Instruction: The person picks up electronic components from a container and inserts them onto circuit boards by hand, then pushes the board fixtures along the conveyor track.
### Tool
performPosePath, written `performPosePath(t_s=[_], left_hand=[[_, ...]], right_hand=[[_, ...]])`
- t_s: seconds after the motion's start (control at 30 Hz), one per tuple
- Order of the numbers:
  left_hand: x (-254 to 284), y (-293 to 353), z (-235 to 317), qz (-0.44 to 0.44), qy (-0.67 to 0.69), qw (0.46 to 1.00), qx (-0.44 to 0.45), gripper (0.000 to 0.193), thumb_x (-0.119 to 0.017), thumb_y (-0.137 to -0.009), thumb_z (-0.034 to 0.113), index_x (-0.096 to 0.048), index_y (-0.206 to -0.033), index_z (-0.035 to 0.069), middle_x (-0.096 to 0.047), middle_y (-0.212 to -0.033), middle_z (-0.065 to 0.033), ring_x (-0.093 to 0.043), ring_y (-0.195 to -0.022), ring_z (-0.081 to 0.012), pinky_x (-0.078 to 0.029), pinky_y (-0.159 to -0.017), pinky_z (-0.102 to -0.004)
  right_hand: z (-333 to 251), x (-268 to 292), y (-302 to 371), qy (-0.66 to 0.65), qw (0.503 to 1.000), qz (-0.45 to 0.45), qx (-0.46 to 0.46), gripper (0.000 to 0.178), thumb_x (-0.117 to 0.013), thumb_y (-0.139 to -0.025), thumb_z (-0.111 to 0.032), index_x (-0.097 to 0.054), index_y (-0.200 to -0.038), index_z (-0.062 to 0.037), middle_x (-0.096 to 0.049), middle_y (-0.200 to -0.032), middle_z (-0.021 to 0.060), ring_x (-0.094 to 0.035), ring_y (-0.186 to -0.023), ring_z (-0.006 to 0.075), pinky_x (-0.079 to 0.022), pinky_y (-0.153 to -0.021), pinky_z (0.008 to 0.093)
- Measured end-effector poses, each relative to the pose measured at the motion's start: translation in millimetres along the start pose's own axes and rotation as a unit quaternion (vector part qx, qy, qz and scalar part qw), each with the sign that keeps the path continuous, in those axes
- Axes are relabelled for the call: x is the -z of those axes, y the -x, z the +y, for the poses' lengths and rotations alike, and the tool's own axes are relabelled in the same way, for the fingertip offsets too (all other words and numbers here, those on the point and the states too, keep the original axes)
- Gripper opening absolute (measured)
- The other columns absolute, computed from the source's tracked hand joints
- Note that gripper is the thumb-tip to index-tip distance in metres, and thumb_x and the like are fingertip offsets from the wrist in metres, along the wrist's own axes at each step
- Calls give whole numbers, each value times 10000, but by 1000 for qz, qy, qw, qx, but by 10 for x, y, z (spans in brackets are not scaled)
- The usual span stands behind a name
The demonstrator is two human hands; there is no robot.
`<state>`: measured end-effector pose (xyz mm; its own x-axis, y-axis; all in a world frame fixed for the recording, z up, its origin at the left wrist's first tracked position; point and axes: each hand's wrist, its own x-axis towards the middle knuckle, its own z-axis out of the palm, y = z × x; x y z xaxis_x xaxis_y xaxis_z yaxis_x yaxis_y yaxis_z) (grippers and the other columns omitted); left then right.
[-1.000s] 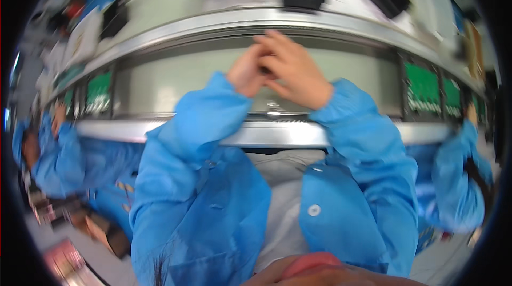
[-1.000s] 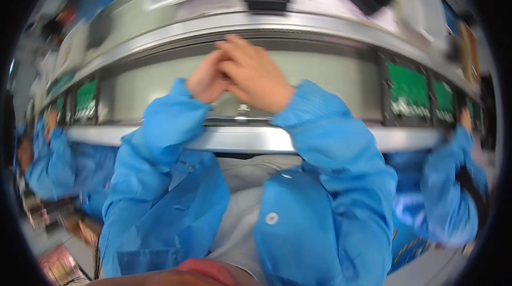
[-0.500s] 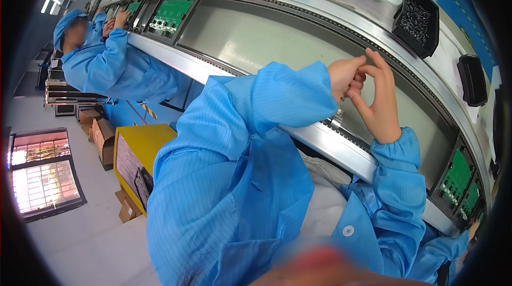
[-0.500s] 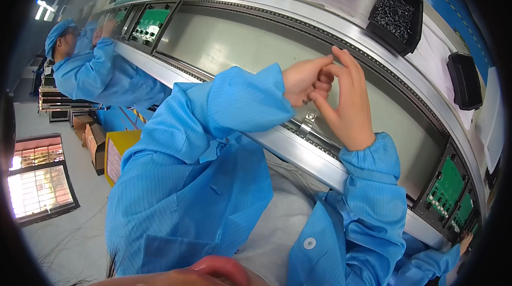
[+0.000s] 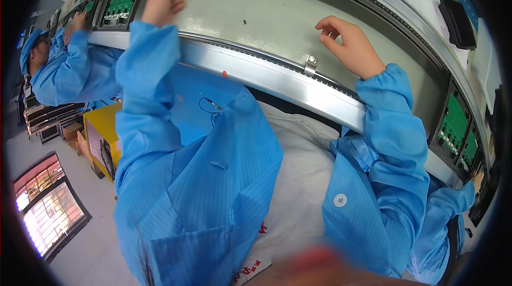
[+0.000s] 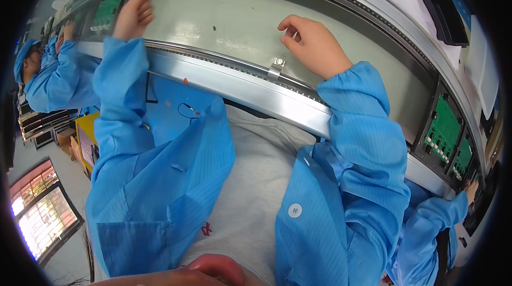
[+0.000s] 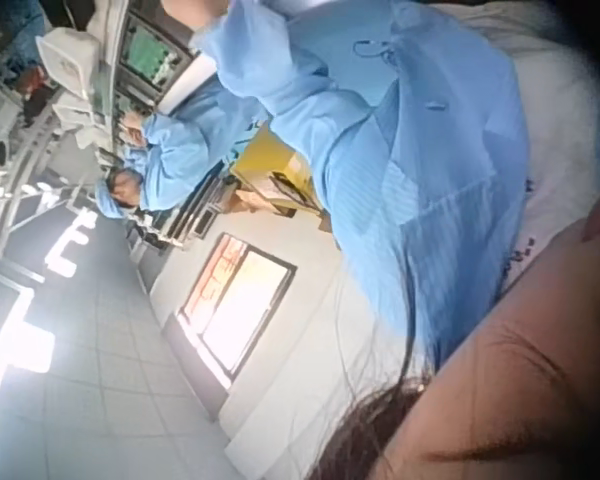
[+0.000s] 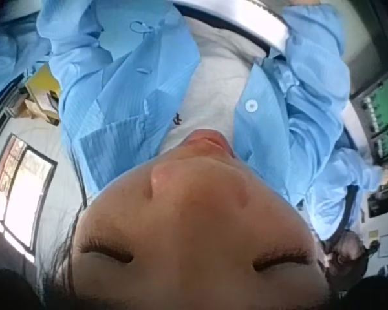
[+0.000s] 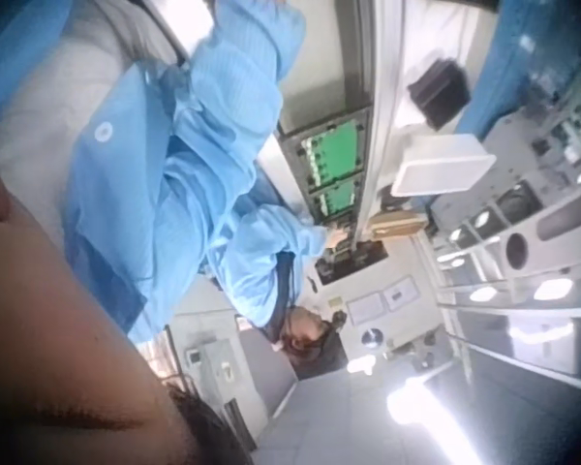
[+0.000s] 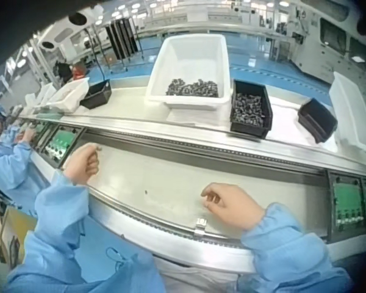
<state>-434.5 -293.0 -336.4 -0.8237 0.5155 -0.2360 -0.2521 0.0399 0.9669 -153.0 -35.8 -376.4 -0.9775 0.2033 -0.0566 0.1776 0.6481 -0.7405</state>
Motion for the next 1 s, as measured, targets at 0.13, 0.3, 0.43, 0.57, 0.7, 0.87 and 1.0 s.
performPosePath(t_s=[0.13, 0.3, 0.43, 0.57, 0.7, 0.87, 1.0], left_hand=[[1170, 66, 117, 220, -577, 765, -180, 351, -605, -858, 369, -669, -982, 47, -684, -865, -80, -615, -788, -214, -476, -699, -305], [1360, 83, 172, 123, -621, 760, -149, 347, -607, -870, 369, -669, -994, 51, -675, -854, -83, -605, -731, -207, -477, -655, -302], [358, -89, -284, -98, -652, 746, -98, 370, -577, -909, 378, -636, -893, 13, -612, -761, -83, -530, -641, -179, -451, -601, -326], [-261, -217, -636, -196, -723, 660, -47, 436, -555, -892, 441, -670, -819, 27, -631, -759, -119, -567, -671, -237, -484, -668, -357], [-341, -335, -808, -230, -731, 643, -19, 414, -549, -893, 413, -664, -803, 26, -637, -771, -113, -561, -674, -240, -482, -684, -366], [-309, -408, -999, -265, -740, 617, 26, 388, -542, -895, 377, -655, -783, 24, -643, -787, -106, -553, -677, -244, -481, -703, -377], [-280, -450, -1022, -299, -725, 620, 17, 350, -514, -903, 331, -620, -747, 36, -603, -717, -88, -522, -636, -203, -458, -624, -334]], right_hand=[[-52, -84, -39, 10, 998, -55, 8, 202, -580, -861, -131, -619, -1036, -38, -644, -950, 92, -590, -832, 208, -480, -740, 303], [-51, -128, -29, 9, 996, -92, 17, 219, -591, -861, -141, -620, -1043, -24, -645, -954, 111, -594, -823, 215, -491, -737, 313], [-113, -189, -19, 18, 992, -125, 14, 230, -598, -857, -143, -621, -1047, -15, -646, -963, 122, -598, -832, 223, -495, -748, 318], [-85, -100, -12, 21, 991, -128, 16, 239, -602, -853, -143, -621, -1050, -8, -647, -968, 131, -601, -836, 232, -498, -750, 324], [-55, -61, -9, 50, 993, -105, 28, 255, -602, -852, -150, -620, -1059, -2, -647, -972, 145, -604, -832, 246, -499, -763, 333], [-185, -95, 1, 57, 983, -173, -5, 285, -610, -847, -166, -617, -1076, 4, -647, -984, 154, -610, -835, 263, -499, -779, 343], [-150, -89, 9, 72, 980, -185, 2, 304, -613, -845, -178, -615, -1085, 9, -647, -998, 158, -616, -847, 276, -497, -791, 347]])
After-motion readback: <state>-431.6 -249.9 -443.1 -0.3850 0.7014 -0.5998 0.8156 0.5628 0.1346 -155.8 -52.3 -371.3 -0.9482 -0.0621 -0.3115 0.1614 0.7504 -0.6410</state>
